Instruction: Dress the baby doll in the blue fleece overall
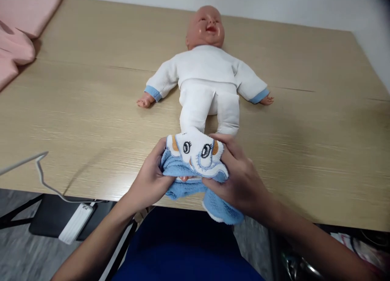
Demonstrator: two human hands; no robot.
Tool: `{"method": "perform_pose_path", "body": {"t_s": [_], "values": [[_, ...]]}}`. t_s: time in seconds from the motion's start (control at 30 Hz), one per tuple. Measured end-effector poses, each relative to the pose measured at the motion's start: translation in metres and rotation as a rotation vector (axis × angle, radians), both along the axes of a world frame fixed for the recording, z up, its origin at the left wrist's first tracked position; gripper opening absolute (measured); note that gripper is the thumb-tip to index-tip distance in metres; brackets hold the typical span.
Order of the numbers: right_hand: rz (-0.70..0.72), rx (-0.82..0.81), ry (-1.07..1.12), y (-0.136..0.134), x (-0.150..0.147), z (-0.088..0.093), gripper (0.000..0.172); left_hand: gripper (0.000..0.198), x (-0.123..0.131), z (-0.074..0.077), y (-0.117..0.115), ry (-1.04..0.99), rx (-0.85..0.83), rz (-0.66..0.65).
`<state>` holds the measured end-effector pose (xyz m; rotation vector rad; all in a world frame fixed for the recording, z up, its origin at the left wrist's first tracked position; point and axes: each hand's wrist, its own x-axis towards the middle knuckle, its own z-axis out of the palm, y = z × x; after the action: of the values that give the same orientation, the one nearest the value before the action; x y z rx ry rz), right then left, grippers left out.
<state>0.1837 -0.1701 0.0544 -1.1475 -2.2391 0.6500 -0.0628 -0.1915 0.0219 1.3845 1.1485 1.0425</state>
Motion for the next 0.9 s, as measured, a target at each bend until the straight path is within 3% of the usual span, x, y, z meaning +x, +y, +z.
{"method": "perform_pose_path", "body": {"t_s": [0.23, 0.43, 0.6, 0.77, 0.9], "values": [[-0.087, 0.045, 0.033, 0.000, 0.002, -0.002, 0.049, 0.036, -0.005, 0.006, 0.006, 0.104, 0.137, 0.047], [-0.087, 0.138, 0.150, 0.015, 0.004, -0.005, 0.018, 0.018, -0.023, 0.022, 0.027, 0.296, 0.249, -0.129], [0.071, 0.003, 0.176, 0.044, 0.016, 0.003, 0.022, 0.023, -0.028, 0.025, 0.049, 0.168, 0.113, -0.293], [0.239, -0.204, 0.174, 0.071, 0.027, 0.010, 0.030, 0.034, -0.028, 0.025, 0.060, 0.076, 0.037, -0.333], [0.269, -0.272, 0.181, 0.073, 0.022, 0.017, 0.032, 0.030, -0.034, 0.023, 0.063, 0.026, 0.004, -0.360]]}}
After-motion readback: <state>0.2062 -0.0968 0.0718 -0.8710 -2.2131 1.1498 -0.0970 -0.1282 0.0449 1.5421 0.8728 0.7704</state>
